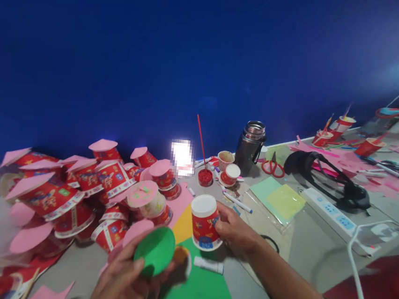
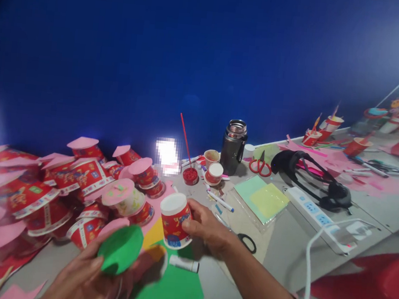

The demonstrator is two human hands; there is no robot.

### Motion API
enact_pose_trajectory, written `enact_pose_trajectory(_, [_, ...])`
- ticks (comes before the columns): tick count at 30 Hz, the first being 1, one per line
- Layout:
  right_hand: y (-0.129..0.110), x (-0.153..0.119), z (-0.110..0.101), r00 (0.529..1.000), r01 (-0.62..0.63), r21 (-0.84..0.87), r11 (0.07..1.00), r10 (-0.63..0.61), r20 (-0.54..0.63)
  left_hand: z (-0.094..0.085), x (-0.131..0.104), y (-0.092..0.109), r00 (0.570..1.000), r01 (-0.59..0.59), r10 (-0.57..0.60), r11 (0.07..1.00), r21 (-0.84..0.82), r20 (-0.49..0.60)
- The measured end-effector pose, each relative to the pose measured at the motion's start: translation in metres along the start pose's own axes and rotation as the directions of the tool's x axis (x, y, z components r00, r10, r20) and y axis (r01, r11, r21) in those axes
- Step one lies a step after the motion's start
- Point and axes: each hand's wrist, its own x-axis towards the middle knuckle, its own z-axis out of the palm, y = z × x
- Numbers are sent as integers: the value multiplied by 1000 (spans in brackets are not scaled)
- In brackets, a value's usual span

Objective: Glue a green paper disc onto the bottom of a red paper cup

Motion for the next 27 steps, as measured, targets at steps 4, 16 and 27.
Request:
enact_pose_trajectory(4, [-9, -22, 8, 996, -82, -328, 941, 63, -67, 16, 8, 0, 975, -221, 222, 969, 110, 9])
enact_pose_trajectory(16, [1, -21, 37, 980, -182, -725, 665, 62, -189, 11, 10, -35, 711, -680, 605, 462, 570, 358])
enact_pose_trajectory(27, [6, -22, 41, 981, -143, -781, 608, -19, -194, 9, 17, -45, 487, -815, 636, 85, 574, 598])
